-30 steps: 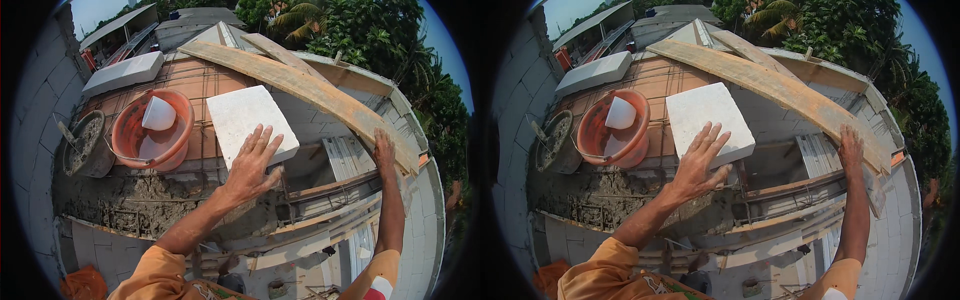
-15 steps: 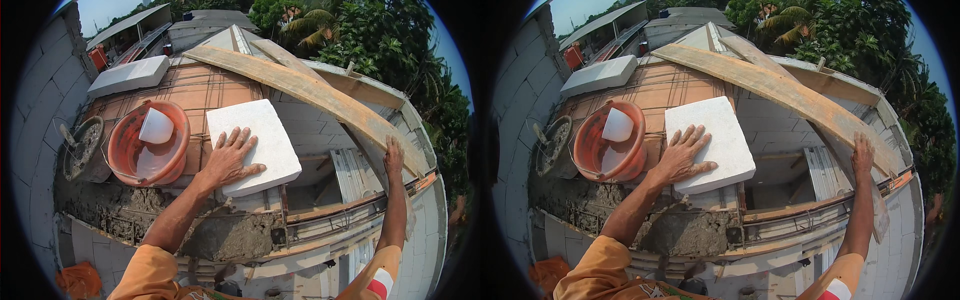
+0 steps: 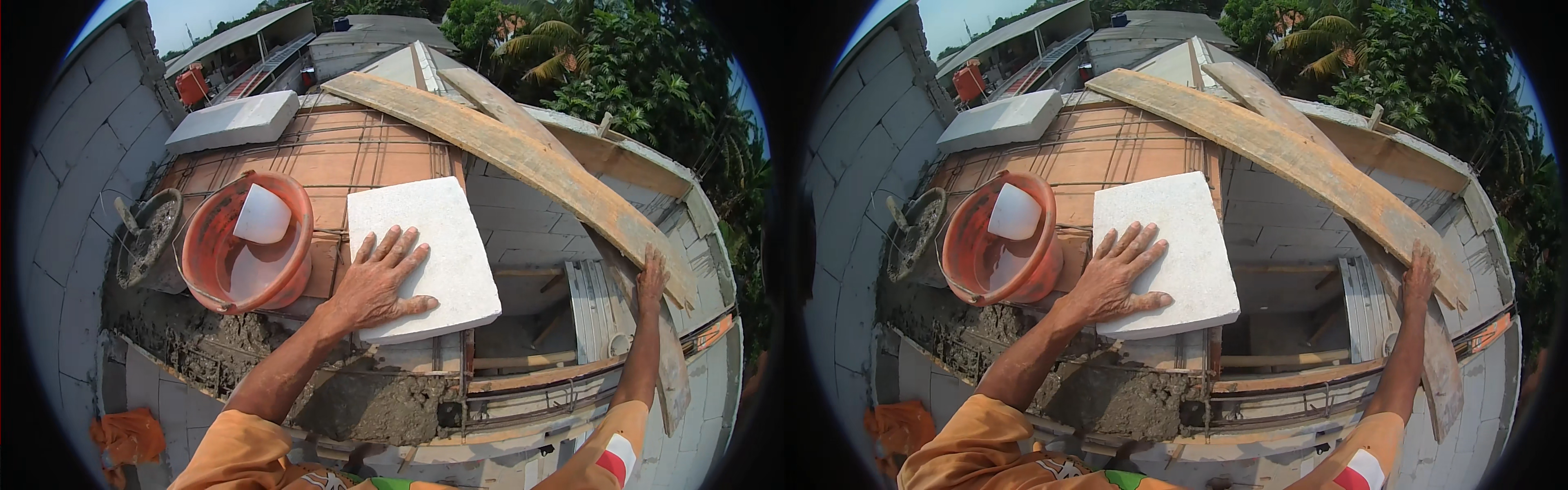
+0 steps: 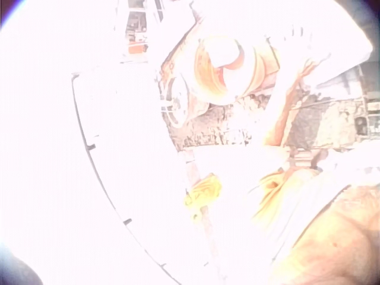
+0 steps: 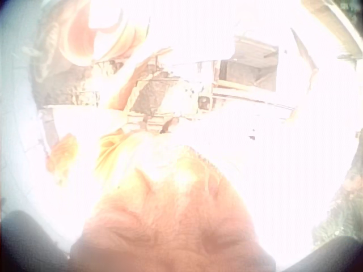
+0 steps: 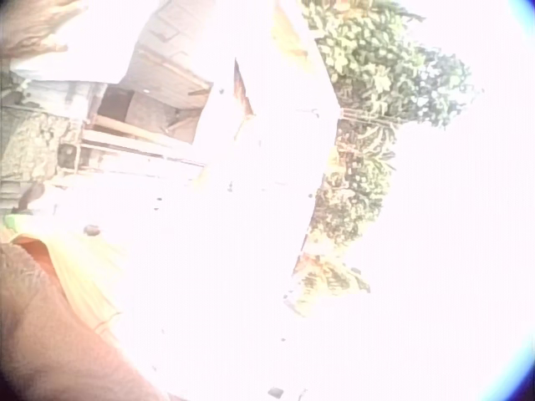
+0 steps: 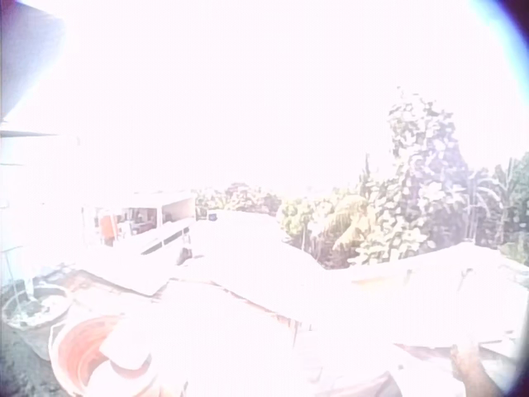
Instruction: The person pours wet cement from a bucket onto a structure and levels it using a trowel. They move a wooden board and a white block, then pour water from a cup into a bucket and scrape out remaining cement.
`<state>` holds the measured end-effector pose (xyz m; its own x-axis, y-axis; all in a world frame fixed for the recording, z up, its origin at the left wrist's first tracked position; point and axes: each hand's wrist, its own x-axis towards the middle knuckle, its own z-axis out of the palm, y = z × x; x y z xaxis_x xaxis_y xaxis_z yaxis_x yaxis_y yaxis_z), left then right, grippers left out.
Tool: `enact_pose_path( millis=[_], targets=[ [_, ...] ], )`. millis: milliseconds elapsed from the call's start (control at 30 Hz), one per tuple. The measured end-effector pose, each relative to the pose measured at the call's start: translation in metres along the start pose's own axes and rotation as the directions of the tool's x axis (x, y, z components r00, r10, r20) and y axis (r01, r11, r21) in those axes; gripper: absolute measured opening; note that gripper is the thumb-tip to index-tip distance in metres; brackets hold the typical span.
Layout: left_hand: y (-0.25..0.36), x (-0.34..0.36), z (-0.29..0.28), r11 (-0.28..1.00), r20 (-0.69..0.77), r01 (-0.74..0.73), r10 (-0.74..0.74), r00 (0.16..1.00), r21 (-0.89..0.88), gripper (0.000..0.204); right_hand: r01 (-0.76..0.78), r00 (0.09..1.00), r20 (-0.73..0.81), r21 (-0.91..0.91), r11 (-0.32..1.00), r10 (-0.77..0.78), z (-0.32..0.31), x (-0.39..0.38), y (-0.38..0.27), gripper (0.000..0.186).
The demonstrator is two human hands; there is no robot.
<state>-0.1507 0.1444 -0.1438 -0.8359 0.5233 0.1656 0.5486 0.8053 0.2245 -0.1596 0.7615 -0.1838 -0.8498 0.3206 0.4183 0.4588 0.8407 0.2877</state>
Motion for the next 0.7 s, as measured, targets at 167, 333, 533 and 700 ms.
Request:
enact_pose_path(
  millis=[167, 333, 533, 700],
  targets=[
    [0.006, -0.004, -0.002, 1.0, -0.003, -0.017, 0.017, 1.0, -0.007, 0.099, -0.108, 0.994, 0.008, -0.094, 0.99, 0.109, 0.017, -0.01, 0.004, 0.076],
    [0.005, -0.012, -0.006, 1.0, 0.0, -0.005, 0.005, 1.0, 0.0, 0.1, -0.121, 0.986, 0.107, -0.089, 0.989, 0.13, -0.018, -0.02, -0.016, 0.073],
    [0.002, -0.004, 0.008, 1.0, -0.027, 0.0, 0.001, 1.0, 0.004, 0.102, -0.224, 0.956, 0.183, -0.051, 0.973, 0.23, -0.028, -0.018, -0.028, 0.09],
    [0.0, -0.004, -0.004, 0.999, -0.05, 0.033, -0.031, 0.998, 0.036, 0.101, -0.113, 0.974, 0.186, -0.09, 0.99, 0.128, -0.048, -0.005, -0.06, 0.085]
  ],
)
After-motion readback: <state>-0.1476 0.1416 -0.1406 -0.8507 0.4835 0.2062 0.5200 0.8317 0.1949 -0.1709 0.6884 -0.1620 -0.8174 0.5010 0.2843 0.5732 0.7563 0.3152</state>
